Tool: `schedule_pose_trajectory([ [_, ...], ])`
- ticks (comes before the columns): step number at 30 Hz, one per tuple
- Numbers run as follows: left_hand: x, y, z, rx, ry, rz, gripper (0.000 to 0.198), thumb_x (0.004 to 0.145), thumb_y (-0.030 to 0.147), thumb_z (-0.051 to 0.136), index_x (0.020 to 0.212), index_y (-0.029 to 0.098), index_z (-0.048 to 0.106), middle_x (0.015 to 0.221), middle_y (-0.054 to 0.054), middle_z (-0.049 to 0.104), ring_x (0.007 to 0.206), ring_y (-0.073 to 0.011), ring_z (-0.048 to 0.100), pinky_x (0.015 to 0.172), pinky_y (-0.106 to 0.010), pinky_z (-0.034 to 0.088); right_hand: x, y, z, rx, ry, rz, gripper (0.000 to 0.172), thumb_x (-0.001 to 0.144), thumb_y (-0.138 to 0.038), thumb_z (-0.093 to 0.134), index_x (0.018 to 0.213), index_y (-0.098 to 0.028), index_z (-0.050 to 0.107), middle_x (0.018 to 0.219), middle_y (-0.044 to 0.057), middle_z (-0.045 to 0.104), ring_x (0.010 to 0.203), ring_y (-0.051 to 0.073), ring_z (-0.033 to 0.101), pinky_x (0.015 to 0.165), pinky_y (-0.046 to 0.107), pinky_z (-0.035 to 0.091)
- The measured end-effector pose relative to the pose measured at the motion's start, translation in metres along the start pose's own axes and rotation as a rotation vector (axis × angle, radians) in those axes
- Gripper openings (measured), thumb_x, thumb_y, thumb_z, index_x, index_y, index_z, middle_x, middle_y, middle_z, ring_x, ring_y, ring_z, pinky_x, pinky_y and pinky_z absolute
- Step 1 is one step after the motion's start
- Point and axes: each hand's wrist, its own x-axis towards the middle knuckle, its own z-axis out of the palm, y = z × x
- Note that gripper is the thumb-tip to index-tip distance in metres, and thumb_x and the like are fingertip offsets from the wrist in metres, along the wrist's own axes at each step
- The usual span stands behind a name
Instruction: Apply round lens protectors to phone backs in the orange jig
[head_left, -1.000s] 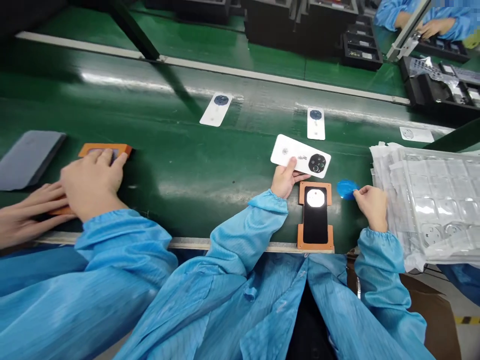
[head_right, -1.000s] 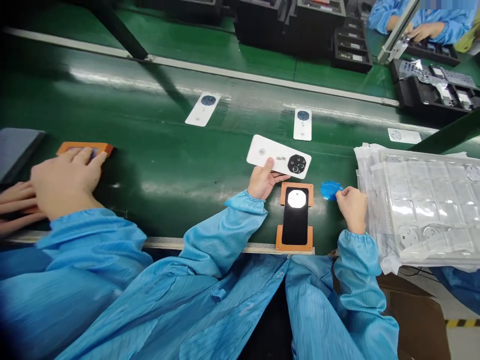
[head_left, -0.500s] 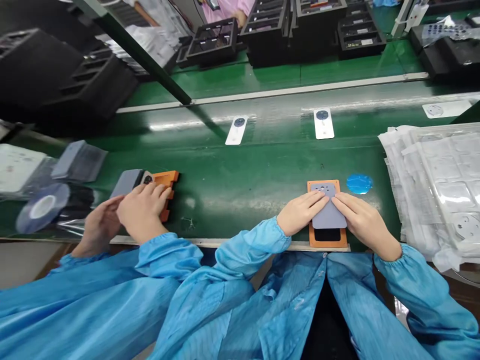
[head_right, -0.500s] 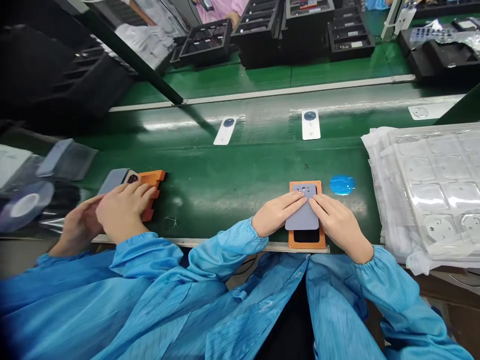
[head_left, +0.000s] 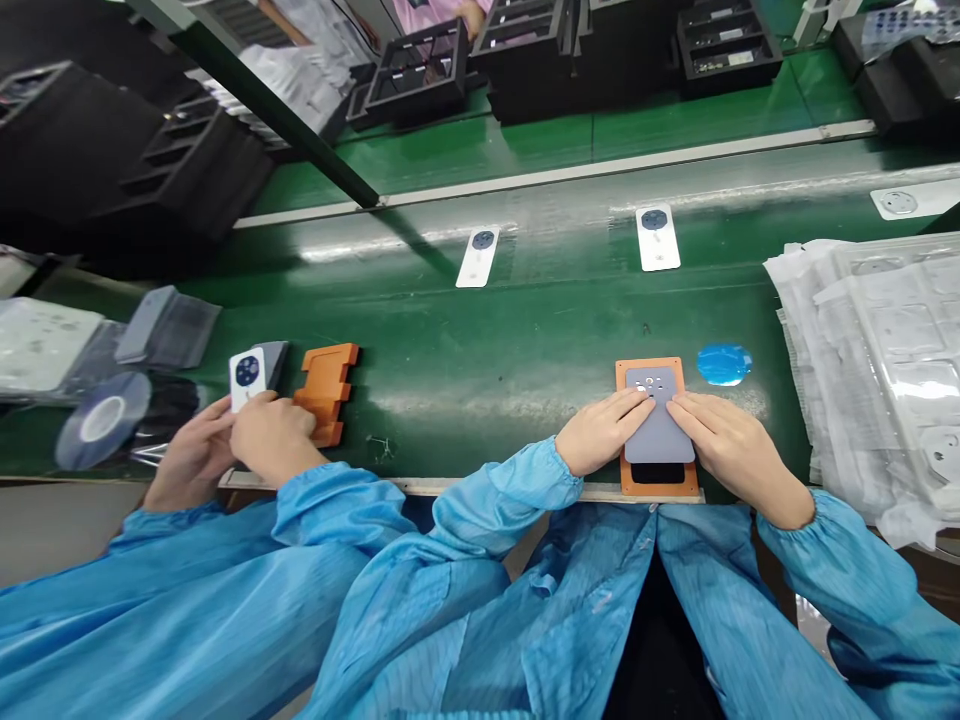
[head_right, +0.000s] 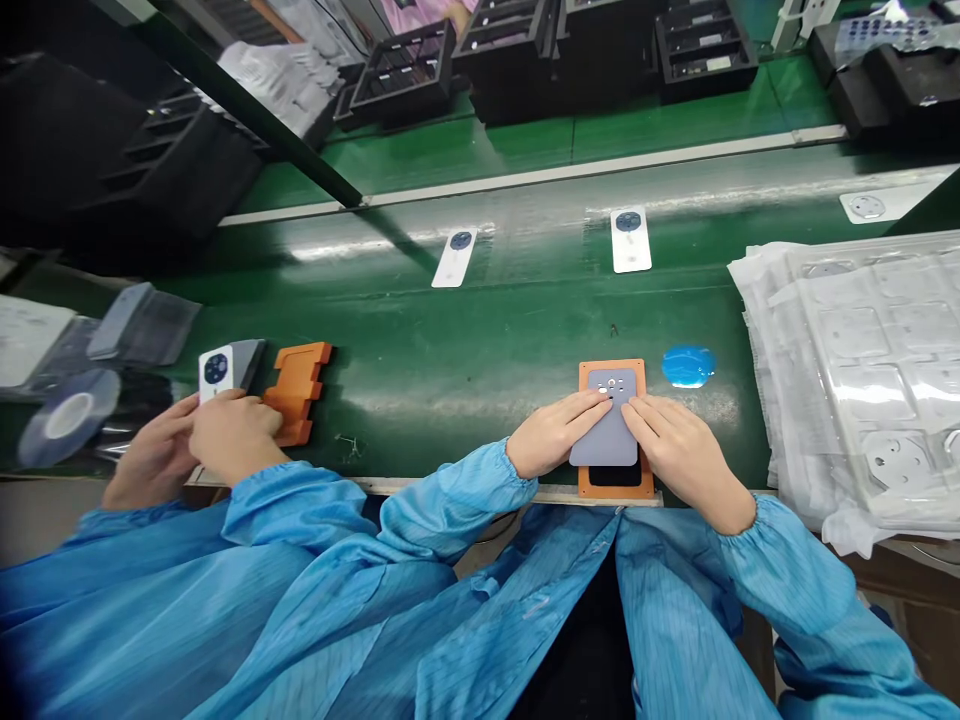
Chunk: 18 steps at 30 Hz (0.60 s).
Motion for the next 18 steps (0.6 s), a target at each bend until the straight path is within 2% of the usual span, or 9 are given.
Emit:
schedule_pose_trajectory([
  [4, 0.004, -0.002, -0.002, 0.068, -0.073, -0.045, 0.038, 0.104, 0.019, 0.044, 0.14, 0.011, 0.055, 0.145, -0.024, 0.059, 0.143, -0.0308, 0.054, 0.115, -0.047, 0.052, 0.003, 0.009, 0.01, -0.013, -0.072, -0.028, 0.034, 0.098, -0.006, 0.048, 0.124, -0.009, 0.069, 0.127, 0.016, 0.073, 0.117, 0.027, 0.07, 0.101, 0.042, 0.057],
  [9, 0.009, -0.001, -0.002, 0.143, -0.1, -0.049, 0.035, 0.101, 0.02, 0.052, 0.133, 0.01, 0.06, 0.149, -0.027, 0.055, 0.147, -0.0365, 0.048, 0.117, -0.053, 0.047, 0.005, 0.009, 0.025, 0.008, -0.234, 0.024, 0.046, 0.099, -0.009, 0.043, 0.143, -0.006, 0.058, 0.146, 0.02, 0.061, 0.136, 0.033, 0.059, 0.111, 0.053, 0.049],
  [14, 0.001, 0.007, 0.005, 0.114, -0.05, -0.096, 0.039, 0.097, 0.012, 0.049, 0.135, 0.011, 0.059, 0.153, -0.027, 0.051, 0.151, -0.036, 0.043, 0.12, -0.054, 0.044, -0.002, -0.001, 0.027, 0.013, -0.252, 0.075, 0.049, 0.101, -0.011, 0.039, 0.148, -0.005, 0.053, 0.15, 0.021, 0.057, 0.141, 0.033, 0.054, 0.116, 0.053, 0.045],
  [18, -0.009, 0.018, 0.005, 0.121, -0.041, -0.107, 0.042, 0.095, 0.012, 0.048, 0.136, 0.01, 0.058, 0.153, -0.026, 0.051, 0.15, -0.0385, 0.043, 0.118, -0.056, 0.046, -0.008, -0.007, 0.022, 0.057, -0.274, 0.085, 0.051, 0.1, -0.009, 0.04, 0.149, -0.004, 0.052, 0.15, 0.022, 0.057, 0.141, 0.033, 0.053, 0.119, 0.053, 0.043],
])
